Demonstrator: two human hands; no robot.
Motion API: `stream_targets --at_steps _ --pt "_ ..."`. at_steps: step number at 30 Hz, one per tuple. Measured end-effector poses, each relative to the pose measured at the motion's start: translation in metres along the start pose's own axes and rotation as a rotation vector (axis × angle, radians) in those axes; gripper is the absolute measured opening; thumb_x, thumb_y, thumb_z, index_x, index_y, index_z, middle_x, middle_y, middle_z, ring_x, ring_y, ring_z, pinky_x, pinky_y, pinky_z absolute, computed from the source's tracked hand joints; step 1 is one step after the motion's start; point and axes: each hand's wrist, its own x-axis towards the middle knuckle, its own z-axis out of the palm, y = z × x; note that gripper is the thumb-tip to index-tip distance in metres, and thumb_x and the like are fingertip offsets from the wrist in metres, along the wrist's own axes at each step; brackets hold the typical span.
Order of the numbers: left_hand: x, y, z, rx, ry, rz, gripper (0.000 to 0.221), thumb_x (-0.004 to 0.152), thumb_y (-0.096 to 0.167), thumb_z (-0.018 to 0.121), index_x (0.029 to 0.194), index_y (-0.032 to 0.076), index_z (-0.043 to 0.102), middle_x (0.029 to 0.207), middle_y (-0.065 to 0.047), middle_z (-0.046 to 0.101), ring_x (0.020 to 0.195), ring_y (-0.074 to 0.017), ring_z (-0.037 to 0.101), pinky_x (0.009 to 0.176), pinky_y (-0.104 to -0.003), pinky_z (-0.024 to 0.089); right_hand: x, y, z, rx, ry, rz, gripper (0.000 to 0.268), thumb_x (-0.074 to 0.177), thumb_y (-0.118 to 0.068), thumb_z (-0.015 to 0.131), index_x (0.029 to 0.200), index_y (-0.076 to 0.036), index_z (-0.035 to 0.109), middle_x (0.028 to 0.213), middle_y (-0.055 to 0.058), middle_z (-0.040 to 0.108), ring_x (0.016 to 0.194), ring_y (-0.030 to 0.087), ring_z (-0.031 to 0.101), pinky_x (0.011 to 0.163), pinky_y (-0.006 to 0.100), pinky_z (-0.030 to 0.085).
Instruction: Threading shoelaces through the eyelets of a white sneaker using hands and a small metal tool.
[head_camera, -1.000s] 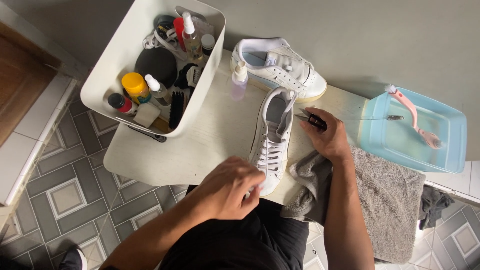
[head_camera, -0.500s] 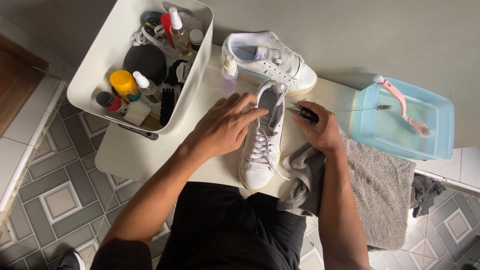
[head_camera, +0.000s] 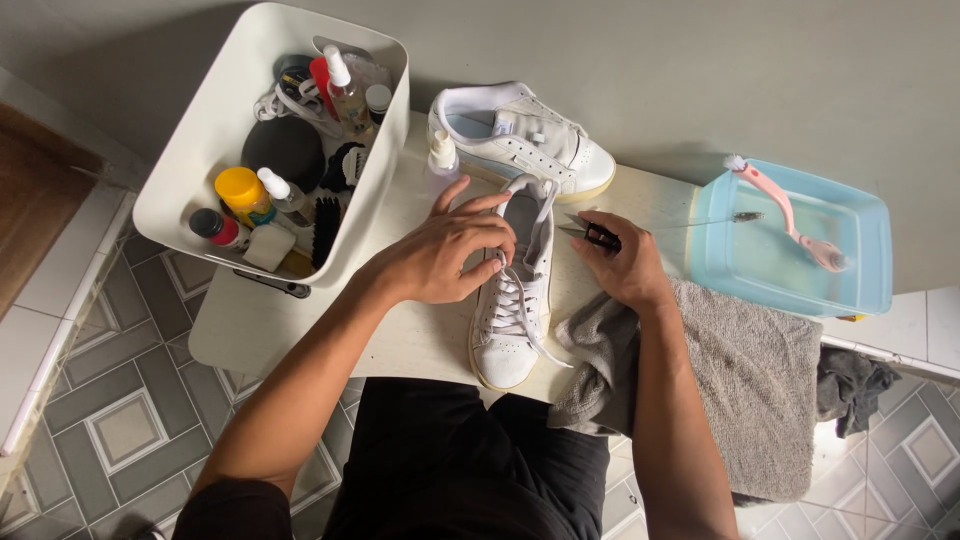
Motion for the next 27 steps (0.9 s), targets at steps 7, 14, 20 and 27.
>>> stream_targets --at_steps 7,14,20,27 --pt "-0.002 0.042 -0.023 -0.106 -0.015 0.129 0.02 0.099 0.028 0.06 0.084 0.015 0.058 0.075 -0.002 0.066 0.103 -0.0219 0.069 0.116 -0.046 0.03 -0.001 0.001 0.0 0.01 -0.007 0.017 0.043 0.095 -0.028 0.079 0.127 -0.001 0.07 0.091 0.028 0.069 0.075 0.039 0.069 0.064 0.048 0.057" --pt "-0.005 0.049 -0.023 -0.379 -0.103 -0.056 0.013 0.099 0.019 0.058 0.094 0.011 0.068 0.071 -0.004 0.071 0.073 -0.0218 0.068 0.077 -0.038 0.048 -0.002 -0.006 -0.001 -0.012 -0.001 0.035 0.043 0.091 -0.024 0.082 0.125 0.001 0.071 0.09 0.027 0.069 0.073 0.038 0.069 0.063 0.046 0.057" --pt "-0.006 0.039 -0.013 -0.379 -0.111 -0.067 0.021 0.099 0.014 0.054 0.114 0.012 0.069 0.088 -0.004 0.079 0.079 -0.0251 0.07 0.081 -0.04 0.042 0.001 -0.007 -0.002 -0.004 -0.013 -0.005 0.042 0.092 -0.022 0.08 0.125 0.002 0.071 0.089 0.027 0.068 0.075 0.039 0.069 0.063 0.046 0.057" --pt "-0.007 0.037 -0.017 -0.393 -0.17 -0.061 0.024 0.1 0.011 0.051 0.116 0.009 0.069 0.093 -0.005 0.08 0.082 -0.0281 0.071 0.085 -0.043 0.04 0.0 -0.013 -0.003 -0.008 -0.023 -0.002 0.04 0.093 -0.018 0.079 0.126 0.004 0.07 0.088 0.026 0.068 0.074 0.036 0.067 0.063 0.044 0.057"
